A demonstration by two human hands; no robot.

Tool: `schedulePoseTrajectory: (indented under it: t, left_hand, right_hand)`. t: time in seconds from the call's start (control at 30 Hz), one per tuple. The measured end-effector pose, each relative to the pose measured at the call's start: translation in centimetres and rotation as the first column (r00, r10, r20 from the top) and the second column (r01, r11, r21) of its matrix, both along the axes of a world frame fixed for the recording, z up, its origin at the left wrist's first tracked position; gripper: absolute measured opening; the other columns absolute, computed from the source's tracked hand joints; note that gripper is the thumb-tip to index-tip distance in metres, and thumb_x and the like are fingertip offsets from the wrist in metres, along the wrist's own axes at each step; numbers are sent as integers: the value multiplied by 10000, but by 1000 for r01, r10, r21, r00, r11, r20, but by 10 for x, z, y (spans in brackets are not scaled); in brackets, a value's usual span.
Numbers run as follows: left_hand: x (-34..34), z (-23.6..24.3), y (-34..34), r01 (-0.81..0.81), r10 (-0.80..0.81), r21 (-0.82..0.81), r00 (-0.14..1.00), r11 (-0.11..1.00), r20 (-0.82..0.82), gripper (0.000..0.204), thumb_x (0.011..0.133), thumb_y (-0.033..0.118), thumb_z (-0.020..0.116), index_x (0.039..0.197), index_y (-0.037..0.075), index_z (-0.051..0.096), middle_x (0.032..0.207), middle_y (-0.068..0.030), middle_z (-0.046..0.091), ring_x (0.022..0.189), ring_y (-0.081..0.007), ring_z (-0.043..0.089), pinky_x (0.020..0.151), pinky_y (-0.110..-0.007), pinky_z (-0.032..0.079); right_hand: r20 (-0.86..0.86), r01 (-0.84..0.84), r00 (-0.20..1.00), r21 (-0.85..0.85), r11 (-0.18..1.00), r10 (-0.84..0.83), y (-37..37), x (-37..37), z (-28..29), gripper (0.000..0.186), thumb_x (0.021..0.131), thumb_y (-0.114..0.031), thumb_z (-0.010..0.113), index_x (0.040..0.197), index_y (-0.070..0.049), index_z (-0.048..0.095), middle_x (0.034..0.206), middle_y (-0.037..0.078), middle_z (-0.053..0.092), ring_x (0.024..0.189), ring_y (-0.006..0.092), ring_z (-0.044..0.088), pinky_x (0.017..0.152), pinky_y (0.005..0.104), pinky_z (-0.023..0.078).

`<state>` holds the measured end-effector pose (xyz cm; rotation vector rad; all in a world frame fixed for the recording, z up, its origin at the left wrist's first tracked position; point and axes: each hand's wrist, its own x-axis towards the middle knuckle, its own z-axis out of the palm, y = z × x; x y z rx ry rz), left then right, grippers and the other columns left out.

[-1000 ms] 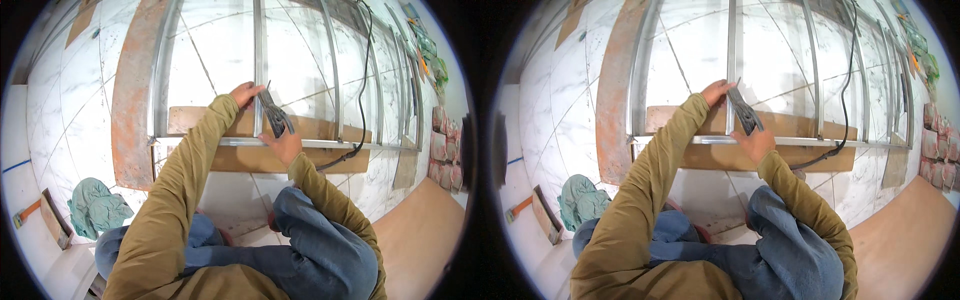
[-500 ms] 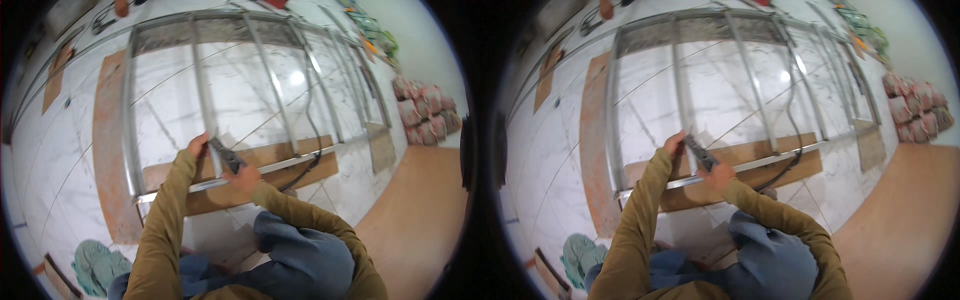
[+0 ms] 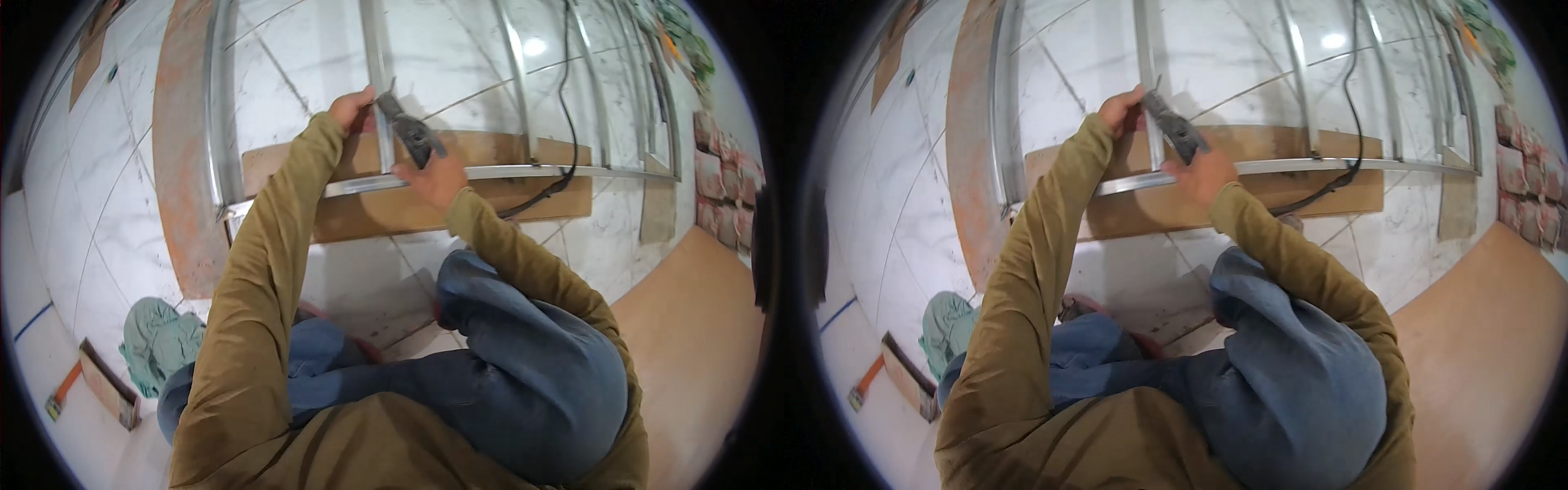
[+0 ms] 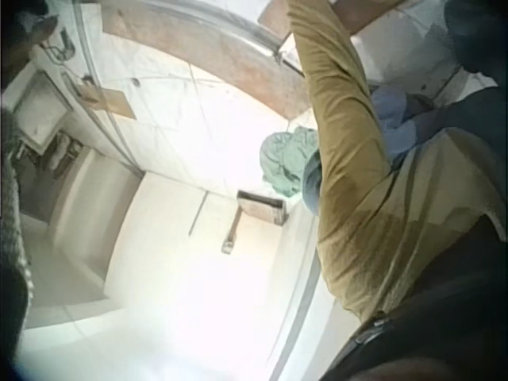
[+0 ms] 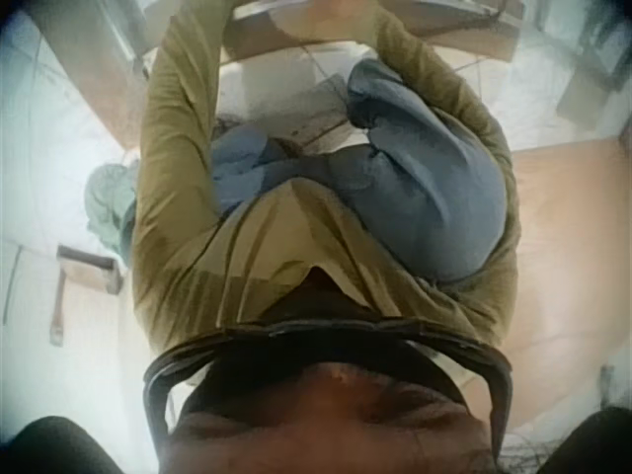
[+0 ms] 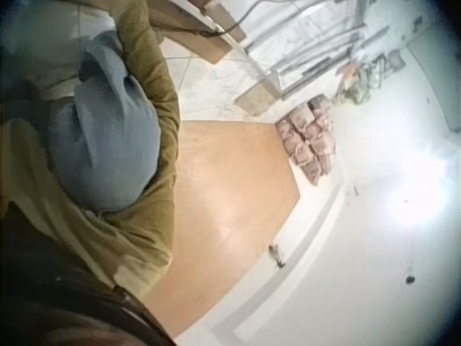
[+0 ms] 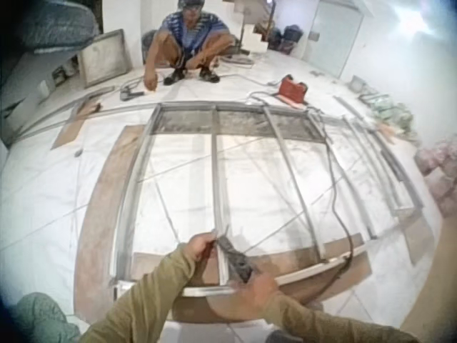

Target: The person welds metal studs together to construct a rectangular frame on the floor, using a welding torch to join the pieces while an assistant holds them in place.

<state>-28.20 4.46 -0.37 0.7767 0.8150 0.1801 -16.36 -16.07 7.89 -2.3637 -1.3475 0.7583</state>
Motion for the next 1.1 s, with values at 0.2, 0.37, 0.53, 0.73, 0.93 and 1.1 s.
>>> schedulePoseTrajectory:
  t: [0.2,0.37,0.53,0.73,0.93,1.1]
  left_hand:
    - [-21,3,7,56,-58,29,995,998,80,418,1014,441,485,1005,60,658,820,-58,635,676,-168,580,674,-350,523]
    - [-13,13,-1,88,-94,52,987,995,127,436,1015,450,476,1027,52,652,836,-62,634,687,-168,569,681,-345,504]
    - [-11,13,-1,62,-68,62,994,996,84,428,1009,460,484,1015,66,652,831,-47,626,707,-155,558,709,-335,493]
    - [-12,18,-3,45,-48,53,997,998,61,412,1003,454,505,996,69,651,826,-43,615,699,-161,552,705,-330,491]
    - [-14,15,-1,46,-52,91,996,995,69,412,1009,449,498,996,67,651,820,-44,612,692,-160,556,689,-338,491]
    - [-7,15,-5,60,-69,85,992,995,104,418,1014,448,485,1024,67,656,849,-57,638,708,-161,566,719,-340,497]
  right_hand:
    - [-13,-34,999,131,991,36,7,-15,8,679,746,-490,788,1165,12,605,965,249,682,912,414,668,797,467,536]
    - [-43,5,999,54,999,-2,4,-8,14,673,738,-465,801,1189,-10,595,1011,244,675,943,406,662,816,462,533]
    - [-54,-8,998,67,998,12,4,-8,13,670,735,-453,809,1180,-3,590,1009,231,679,943,406,660,820,460,530]
    - [-47,-6,999,52,999,8,5,-9,19,674,720,-445,820,1161,9,586,1000,230,679,946,404,661,816,455,528]
    - [-47,-15,999,-31,999,13,7,-9,19,709,726,-459,812,1194,18,578,1006,249,677,929,405,665,814,457,530]
    - [-200,29,980,123,992,-3,-1,1,12,669,791,-433,763,1211,44,554,945,268,675,885,422,667,776,456,528]
